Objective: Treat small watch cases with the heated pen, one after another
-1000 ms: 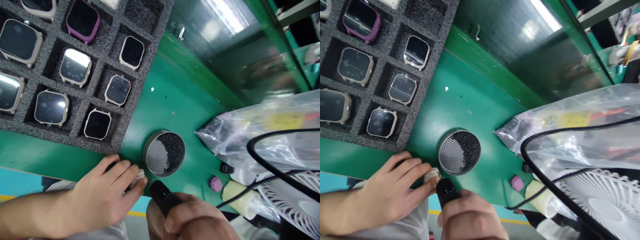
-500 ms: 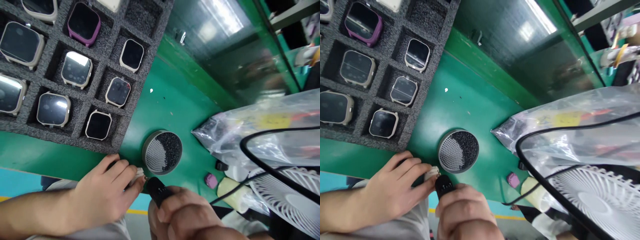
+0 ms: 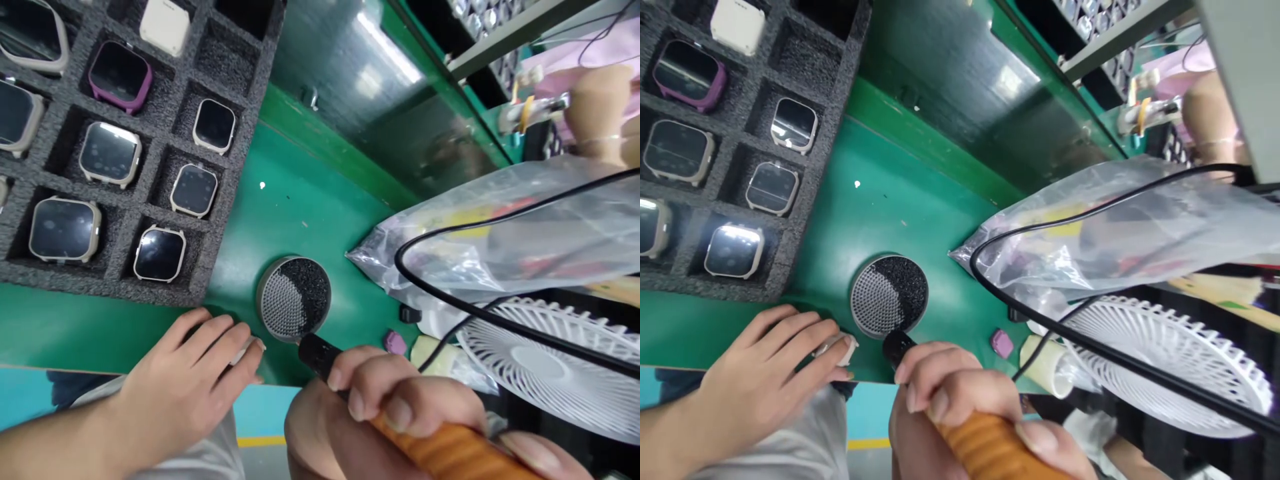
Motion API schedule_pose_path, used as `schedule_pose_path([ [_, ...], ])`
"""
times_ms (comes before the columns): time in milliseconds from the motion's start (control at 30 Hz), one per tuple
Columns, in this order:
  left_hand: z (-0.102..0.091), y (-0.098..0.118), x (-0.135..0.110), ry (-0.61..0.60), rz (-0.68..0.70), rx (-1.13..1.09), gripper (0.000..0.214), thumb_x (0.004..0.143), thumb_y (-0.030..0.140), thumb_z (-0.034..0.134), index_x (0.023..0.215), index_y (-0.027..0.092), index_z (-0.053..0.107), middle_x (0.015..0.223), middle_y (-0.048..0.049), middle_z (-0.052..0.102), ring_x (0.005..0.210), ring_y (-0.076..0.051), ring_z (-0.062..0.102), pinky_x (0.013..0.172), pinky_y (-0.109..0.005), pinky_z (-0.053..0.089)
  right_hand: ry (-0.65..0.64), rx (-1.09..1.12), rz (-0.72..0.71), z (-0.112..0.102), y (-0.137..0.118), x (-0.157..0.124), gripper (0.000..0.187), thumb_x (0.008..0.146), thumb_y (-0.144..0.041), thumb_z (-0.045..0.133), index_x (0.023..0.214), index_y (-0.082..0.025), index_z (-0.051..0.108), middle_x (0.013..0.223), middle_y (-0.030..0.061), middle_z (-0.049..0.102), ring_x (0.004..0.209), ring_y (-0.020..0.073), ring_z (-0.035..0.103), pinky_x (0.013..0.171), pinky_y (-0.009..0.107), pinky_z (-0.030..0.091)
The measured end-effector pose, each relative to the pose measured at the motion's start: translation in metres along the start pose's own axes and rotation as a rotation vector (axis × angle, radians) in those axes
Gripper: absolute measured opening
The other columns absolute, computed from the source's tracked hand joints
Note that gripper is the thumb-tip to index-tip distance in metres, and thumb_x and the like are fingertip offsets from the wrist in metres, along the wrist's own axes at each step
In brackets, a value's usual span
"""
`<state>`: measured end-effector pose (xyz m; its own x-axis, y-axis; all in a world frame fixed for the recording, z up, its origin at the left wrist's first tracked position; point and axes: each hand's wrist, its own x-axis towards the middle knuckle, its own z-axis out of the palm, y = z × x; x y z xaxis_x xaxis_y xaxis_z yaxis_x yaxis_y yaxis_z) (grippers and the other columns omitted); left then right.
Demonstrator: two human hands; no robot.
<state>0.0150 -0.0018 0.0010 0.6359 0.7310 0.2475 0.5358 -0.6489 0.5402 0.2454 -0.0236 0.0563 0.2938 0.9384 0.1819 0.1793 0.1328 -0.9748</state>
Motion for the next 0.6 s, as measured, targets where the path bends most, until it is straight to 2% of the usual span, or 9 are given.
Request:
schedule_pose_path([
  [67,0.0,0.001,0.001,0.004,-0.012,0.001,0.026,0.105,0.034,0.061,0.124,0.02,0.072,0.124,-0.0045,0.071,0.112,-0.028,0.06,0.103,-0.05,0.039,0.06,0.103,-0.044,0.01,0.002,0.0,0.048,0.105,-0.049,0.021,0.09,-0.026,0.06,0.068,-0.002,0.043,0.054,0.0157,0.047,0.048,0.038,0.044],
  [133,-0.001,0.001,0.001,-0.015,-0.001,-0.017,0.026,0.106,0.028,0.056,0.124,0.019,0.072,0.13,-0.0046,0.069,0.114,-0.028,0.06,0.104,-0.05,0.039,0.091,0.163,-0.06,0.018,0.003,-0.002,0.052,0.105,-0.051,0.021,0.086,-0.024,0.06,0.068,-0.002,0.043,0.055,0.0148,0.047,0.048,0.037,0.043],
  [233,-0.003,0.0,0.001,-0.035,0.028,-0.05,0.032,0.106,0.021,0.045,0.124,0.017,0.072,0.137,-0.0058,0.067,0.117,-0.03,0.06,0.104,-0.053,0.037,0.234,0.183,-0.011,0.024,0.001,-0.006,0.047,0.106,-0.043,0.02,0.089,-0.023,0.058,0.071,-0.0026,0.046,0.056,0.0145,0.05,0.049,0.038,0.043],
  [300,-0.004,-0.001,0.001,-0.03,0.041,-0.065,0.034,0.106,0.019,0.043,0.122,0.017,0.073,0.135,-0.0058,0.069,0.116,-0.03,0.06,0.104,-0.053,0.037,0.282,0.193,-0.027,0.026,-0.002,-0.008,0.038,0.106,-0.037,0.023,0.096,-0.024,0.057,0.074,-0.0033,0.048,0.057,0.0146,0.052,0.048,0.038,0.042],
  [433,-0.004,0.0,0.002,-0.007,0.034,-0.065,0.031,0.105,0.018,0.046,0.12,0.017,0.073,0.131,-0.0051,0.071,0.115,-0.029,0.061,0.103,-0.052,0.038,0.254,0.175,-0.072,0.025,-0.003,-0.01,0.021,0.106,-0.038,0.034,0.107,-0.029,0.054,0.077,-0.0047,0.052,0.057,0.0151,0.053,0.048,0.038,0.042],
  [600,-0.002,0.001,0.002,0.009,0.016,-0.064,0.026,0.106,0.019,0.051,0.117,0.017,0.074,0.129,-0.0047,0.072,0.114,-0.028,0.062,0.102,-0.051,0.039,0.204,0.215,-0.04,0.014,0.001,-0.014,0.029,0.107,-0.038,0.026,0.104,-0.028,0.053,0.079,-0.0031,0.052,0.06,0.0166,0.055,0.05,0.041,0.044],
])
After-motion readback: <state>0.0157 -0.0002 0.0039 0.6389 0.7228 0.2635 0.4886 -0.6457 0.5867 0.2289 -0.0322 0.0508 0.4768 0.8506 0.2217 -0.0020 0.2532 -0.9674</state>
